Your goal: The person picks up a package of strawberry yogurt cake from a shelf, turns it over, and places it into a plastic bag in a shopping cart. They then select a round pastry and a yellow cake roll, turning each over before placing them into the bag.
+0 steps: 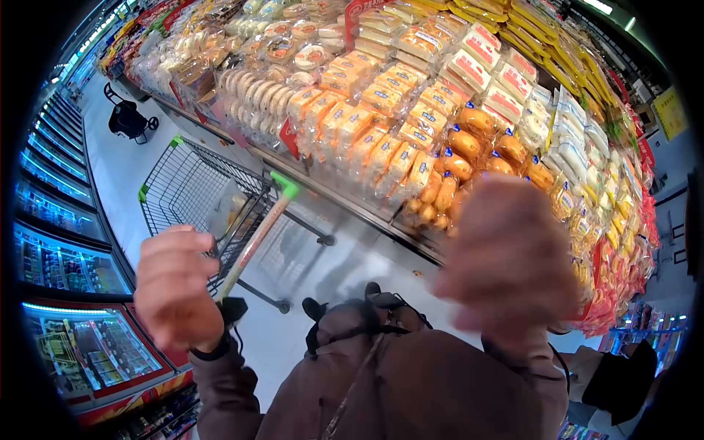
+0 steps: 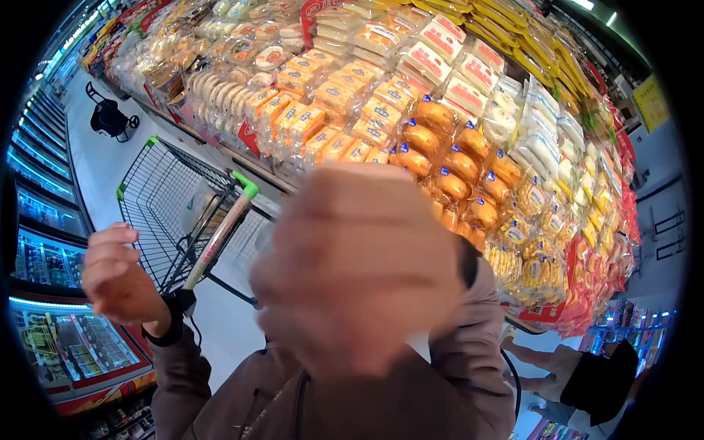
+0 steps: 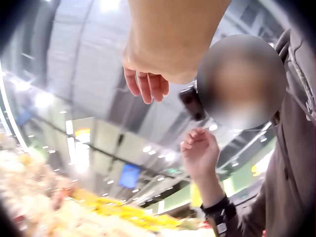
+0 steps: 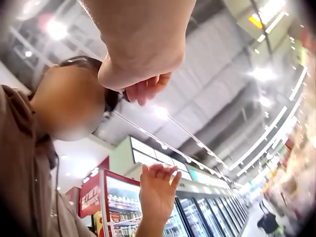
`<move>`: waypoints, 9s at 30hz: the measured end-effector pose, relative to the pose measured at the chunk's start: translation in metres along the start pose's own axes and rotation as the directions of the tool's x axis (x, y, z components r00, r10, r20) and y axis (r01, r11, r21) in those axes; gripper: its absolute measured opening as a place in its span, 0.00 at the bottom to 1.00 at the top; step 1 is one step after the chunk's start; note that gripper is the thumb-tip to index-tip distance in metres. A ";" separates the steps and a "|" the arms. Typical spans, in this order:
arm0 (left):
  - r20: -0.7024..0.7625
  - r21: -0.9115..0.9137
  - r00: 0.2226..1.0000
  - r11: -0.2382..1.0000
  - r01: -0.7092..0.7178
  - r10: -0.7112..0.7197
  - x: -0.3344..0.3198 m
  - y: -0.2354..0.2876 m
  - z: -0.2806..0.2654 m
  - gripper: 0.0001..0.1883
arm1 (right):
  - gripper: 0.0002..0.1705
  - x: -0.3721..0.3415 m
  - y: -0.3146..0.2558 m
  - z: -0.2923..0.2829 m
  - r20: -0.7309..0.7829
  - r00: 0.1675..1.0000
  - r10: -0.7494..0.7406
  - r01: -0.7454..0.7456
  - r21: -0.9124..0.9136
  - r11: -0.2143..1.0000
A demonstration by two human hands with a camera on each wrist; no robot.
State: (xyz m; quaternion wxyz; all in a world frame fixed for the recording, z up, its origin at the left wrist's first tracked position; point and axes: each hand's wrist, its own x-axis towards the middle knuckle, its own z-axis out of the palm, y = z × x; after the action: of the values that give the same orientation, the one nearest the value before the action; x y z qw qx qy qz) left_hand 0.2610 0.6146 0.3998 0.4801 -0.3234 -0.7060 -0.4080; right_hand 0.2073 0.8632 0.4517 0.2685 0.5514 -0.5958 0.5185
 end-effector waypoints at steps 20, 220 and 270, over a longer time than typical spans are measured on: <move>-0.199 -0.294 0.951 0.912 -0.287 0.235 0.057 0.076 0.074 0.09 | 0.09 -0.052 -0.070 -0.154 -0.185 0.929 -0.320 0.322 -0.018 0.947; 0.558 -0.451 0.272 -0.011 0.892 -0.784 -0.066 -0.113 0.065 0.20 | 0.24 -0.068 0.152 0.036 0.345 0.220 0.913 -0.908 0.415 0.062; 0.259 -0.452 0.127 -0.004 0.892 -0.958 -0.148 -0.121 -0.142 0.15 | 0.12 -0.143 0.166 0.254 0.322 0.711 0.625 -0.551 -0.297 0.780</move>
State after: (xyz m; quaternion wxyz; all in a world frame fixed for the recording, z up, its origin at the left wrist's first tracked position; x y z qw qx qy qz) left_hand 0.2660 0.4241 0.2574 0.0279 0.1361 -0.5717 -0.8086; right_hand 0.1512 0.6613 0.1903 0.0083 0.4002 -0.8265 0.3959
